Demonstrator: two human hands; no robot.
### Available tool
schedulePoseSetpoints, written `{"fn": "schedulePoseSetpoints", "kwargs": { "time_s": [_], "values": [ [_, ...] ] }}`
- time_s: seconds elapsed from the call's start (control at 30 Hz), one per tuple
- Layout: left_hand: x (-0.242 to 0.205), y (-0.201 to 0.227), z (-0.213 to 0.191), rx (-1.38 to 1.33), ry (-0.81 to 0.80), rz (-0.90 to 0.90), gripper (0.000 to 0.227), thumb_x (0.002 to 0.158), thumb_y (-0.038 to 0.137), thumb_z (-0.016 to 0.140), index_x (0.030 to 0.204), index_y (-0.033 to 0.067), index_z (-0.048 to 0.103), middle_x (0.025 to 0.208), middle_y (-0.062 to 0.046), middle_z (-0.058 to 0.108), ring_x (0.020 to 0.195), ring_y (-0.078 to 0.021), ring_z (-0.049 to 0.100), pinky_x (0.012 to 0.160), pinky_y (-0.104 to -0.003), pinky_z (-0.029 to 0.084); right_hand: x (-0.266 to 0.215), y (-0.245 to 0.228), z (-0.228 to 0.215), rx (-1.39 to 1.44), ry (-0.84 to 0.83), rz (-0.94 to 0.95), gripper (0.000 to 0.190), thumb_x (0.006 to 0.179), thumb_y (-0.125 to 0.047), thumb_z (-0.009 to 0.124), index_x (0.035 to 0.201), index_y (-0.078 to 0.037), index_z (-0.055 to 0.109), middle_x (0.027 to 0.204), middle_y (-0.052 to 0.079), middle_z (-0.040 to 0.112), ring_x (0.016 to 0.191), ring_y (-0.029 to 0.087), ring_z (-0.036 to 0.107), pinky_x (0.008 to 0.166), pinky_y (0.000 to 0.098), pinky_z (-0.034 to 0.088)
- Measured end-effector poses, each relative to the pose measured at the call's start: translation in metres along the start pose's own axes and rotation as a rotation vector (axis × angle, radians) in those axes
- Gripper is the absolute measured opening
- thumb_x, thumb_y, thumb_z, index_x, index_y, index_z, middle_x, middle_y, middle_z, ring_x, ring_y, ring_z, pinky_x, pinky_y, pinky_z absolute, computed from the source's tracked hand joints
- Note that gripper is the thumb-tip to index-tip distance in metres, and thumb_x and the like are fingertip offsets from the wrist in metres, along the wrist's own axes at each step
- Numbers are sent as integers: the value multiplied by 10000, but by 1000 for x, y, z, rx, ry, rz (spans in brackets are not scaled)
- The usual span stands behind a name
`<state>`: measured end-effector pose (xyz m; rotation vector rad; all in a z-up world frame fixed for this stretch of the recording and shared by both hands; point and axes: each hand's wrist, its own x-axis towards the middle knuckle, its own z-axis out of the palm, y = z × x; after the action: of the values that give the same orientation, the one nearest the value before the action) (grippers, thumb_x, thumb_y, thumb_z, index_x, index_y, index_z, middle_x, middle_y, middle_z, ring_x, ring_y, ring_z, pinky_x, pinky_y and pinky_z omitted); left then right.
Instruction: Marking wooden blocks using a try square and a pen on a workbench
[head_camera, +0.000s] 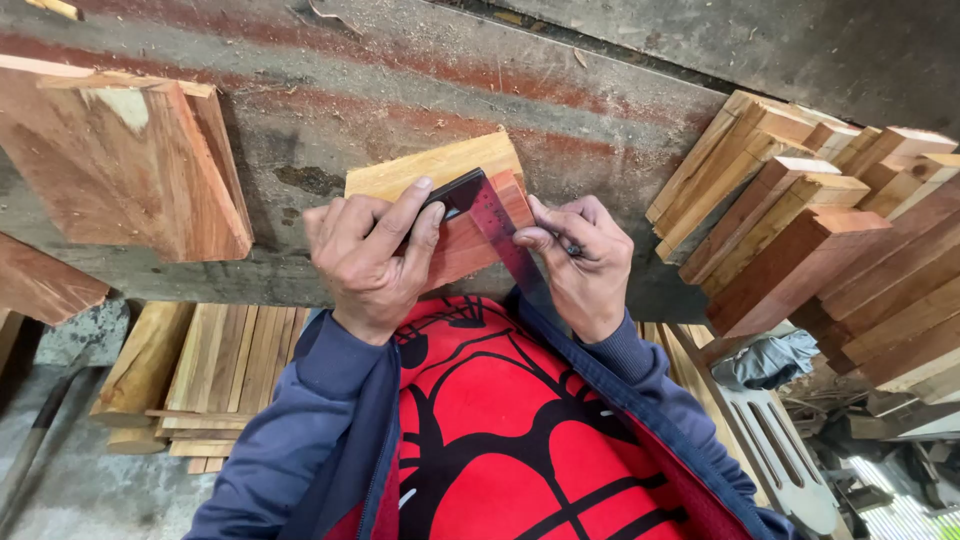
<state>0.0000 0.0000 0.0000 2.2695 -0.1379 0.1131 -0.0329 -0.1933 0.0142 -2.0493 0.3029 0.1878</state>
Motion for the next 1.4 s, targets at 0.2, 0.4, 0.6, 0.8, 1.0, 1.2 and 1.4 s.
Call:
{"fn": "schedulePoseSetpoints", "kwargs": {
  "time_s": [0.2,0.4,0.6,0.8,1.0,1.2,1.4],
  "values": [
    [1,1,1,-46,-8,-29,136,818,150,713,944,104,728,619,-25,474,544,-216,487,633,-310,376,3,-5,-1,-2,-12,7,161,763,-145,742,891,-54,703,656,87,480,497,114,406,507,243,379],
    [0,0,1,-64,-8,-28,141,811,139,720,949,106,728,622,-23,478,545,-215,491,618,-312,373,3,-3,-2,3,-17,9,156,768,-141,738,897,-60,704,661,85,483,493,119,410,506,245,376],
    [1,1,0,-88,-26,-44,140,824,140,710,960,107,722,628,-32,482,554,-228,498,629,-312,368,2,-2,-1,5,-8,-2,164,766,-150,742,895,-57,703,662,84,490,494,125,427,514,238,380],
    [2,-1,-1,-110,-43,-49,132,833,133,699,962,114,722,629,-25,488,558,-226,508,637,-307,366,1,0,-1,3,-6,-15,167,762,-148,747,886,-47,699,664,91,497,495,134,431,509,249,382],
    [1,-1,-2,-115,-48,-53,130,838,129,694,964,112,721,632,-30,492,560,-229,511,637,-304,363,0,1,0,-2,3,-7,175,754,-146,754,892,-52,702,657,83,484,500,121,430,517,239,384],
    [1,-1,-1,-116,-47,-49,135,834,138,699,966,116,718,629,-39,489,558,-238,509,633,-314,362,1,-1,0,-2,-5,-8,168,760,-155,746,892,-61,701,628,77,445,487,135,407,502,246,370],
    [1,-1,-1,-111,-40,-49,129,836,139,702,961,113,721,631,-26,485,561,-217,507,642,-294,354,1,-2,1,7,8,-3,172,757,-151,752,892,-56,703,630,69,449,500,127,433,520,230,378]
  ]
}}
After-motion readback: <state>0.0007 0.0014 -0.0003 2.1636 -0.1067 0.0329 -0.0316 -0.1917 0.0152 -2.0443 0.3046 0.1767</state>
